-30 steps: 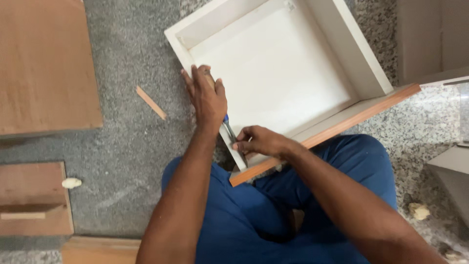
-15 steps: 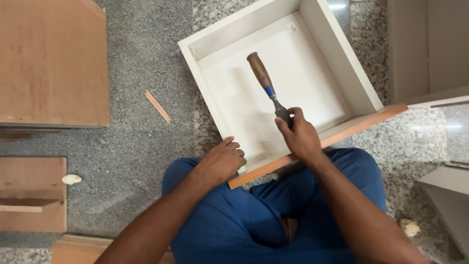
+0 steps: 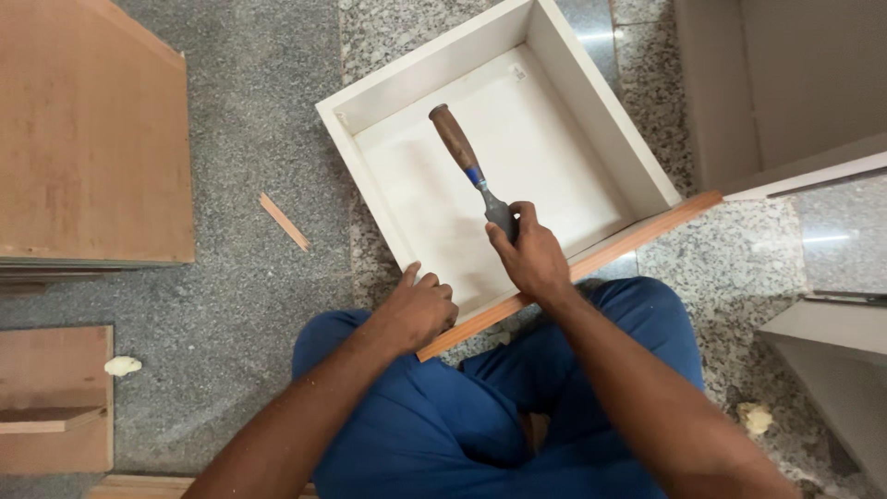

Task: The person is sitting on the floor assembling a white drawer. They use a chisel to scrape and smooth the edges of the drawer, then attach metal drawer slides to the sides.

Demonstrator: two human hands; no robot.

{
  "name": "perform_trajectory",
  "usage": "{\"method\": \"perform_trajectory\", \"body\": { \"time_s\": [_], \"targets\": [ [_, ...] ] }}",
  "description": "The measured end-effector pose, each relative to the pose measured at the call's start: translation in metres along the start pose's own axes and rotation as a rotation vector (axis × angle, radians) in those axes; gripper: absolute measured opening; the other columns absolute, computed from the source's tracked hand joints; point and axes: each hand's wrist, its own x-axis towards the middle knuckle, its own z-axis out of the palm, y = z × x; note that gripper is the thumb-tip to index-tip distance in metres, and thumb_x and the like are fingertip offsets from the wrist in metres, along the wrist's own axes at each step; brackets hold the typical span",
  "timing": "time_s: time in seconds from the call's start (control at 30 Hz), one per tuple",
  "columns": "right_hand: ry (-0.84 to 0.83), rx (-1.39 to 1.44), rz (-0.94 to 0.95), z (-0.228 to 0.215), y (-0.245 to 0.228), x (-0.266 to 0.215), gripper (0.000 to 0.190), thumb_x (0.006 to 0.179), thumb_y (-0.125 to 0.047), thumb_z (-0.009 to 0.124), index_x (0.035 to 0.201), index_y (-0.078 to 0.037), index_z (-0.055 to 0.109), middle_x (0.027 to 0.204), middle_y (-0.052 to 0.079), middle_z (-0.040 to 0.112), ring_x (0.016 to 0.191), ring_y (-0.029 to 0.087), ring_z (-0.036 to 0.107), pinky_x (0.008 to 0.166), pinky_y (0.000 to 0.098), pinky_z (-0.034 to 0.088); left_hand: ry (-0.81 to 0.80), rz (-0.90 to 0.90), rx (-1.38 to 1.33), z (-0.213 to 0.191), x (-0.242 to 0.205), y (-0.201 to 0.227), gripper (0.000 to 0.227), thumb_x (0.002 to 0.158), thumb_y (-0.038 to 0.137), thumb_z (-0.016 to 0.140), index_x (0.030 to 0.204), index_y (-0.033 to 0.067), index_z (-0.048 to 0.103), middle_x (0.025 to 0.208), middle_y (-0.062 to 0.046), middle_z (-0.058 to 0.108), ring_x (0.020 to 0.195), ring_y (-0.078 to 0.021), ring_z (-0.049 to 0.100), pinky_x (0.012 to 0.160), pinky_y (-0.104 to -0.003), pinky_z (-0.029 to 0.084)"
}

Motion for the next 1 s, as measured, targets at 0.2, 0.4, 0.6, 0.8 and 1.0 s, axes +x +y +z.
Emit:
{"method": "perform_trajectory", "body": {
  "time_s": [0.2,0.4,0.6,0.8,1.0],
  "targets": [
    [0.053,0.067,-0.003,-0.003,-0.004,-0.004,0.059,0.098,-0.043,0.060,0.134,0.001,0.047,0.081,0.023,0.071,0.077,0.038,0.072,0.072,0.0488,0.054,0.044,-0.029,-0.050,-0.004,0.005,-0.004,0.020,0.099,0.025,0.057,0.101,0.0145,0.073,0.109,-0.008,0.069,0.116,-0.0294,0.060,0.112,-0.053,0.039],
    [0.100,0.080,-0.010,-0.002,-0.001,-0.004,0.057,0.099,-0.042,0.060,0.134,0.001,0.046,0.082,0.023,0.071,0.075,0.038,0.072,0.070,0.0497,0.054,0.313,0.055,0.014,0.001,0.002,-0.003,0.033,0.096,0.032,0.056,0.107,0.0051,0.074,0.108,-0.015,0.070,0.115,-0.0344,0.059,0.110,-0.055,0.033],
    [0.118,0.060,-0.041,0.001,0.004,0.000,0.056,0.098,-0.042,0.060,0.133,0.000,0.046,0.084,0.023,0.071,0.077,0.039,0.072,0.071,0.0505,0.054,0.150,0.092,0.173,0.023,-0.018,-0.002,0.024,0.091,0.018,0.056,0.100,0.0055,0.074,0.113,-0.011,0.071,0.127,-0.0297,0.056,0.121,-0.049,0.030],
    [0.122,0.033,-0.058,0.003,0.005,-0.002,0.057,0.098,-0.043,0.061,0.133,0.000,0.046,0.086,0.024,0.072,0.080,0.040,0.072,0.074,0.0511,0.055,0.255,0.126,0.239,0.015,-0.027,0.001,0.022,0.089,0.018,0.056,0.093,0.0071,0.075,0.106,-0.011,0.074,0.118,-0.0315,0.062,0.110,-0.047,0.041],
    [0.152,-0.050,-0.117,0.014,0.016,0.000,0.057,0.097,-0.044,0.064,0.133,-0.004,0.047,0.085,0.024,0.073,0.080,0.042,0.071,0.073,0.0531,0.054,0.502,-0.513,-0.168,-0.049,0.005,-0.056,0.024,0.099,0.028,0.064,0.111,0.0103,0.073,0.110,-0.014,0.072,0.107,-0.0342,0.066,0.096,-0.047,0.051]
  ]
}}
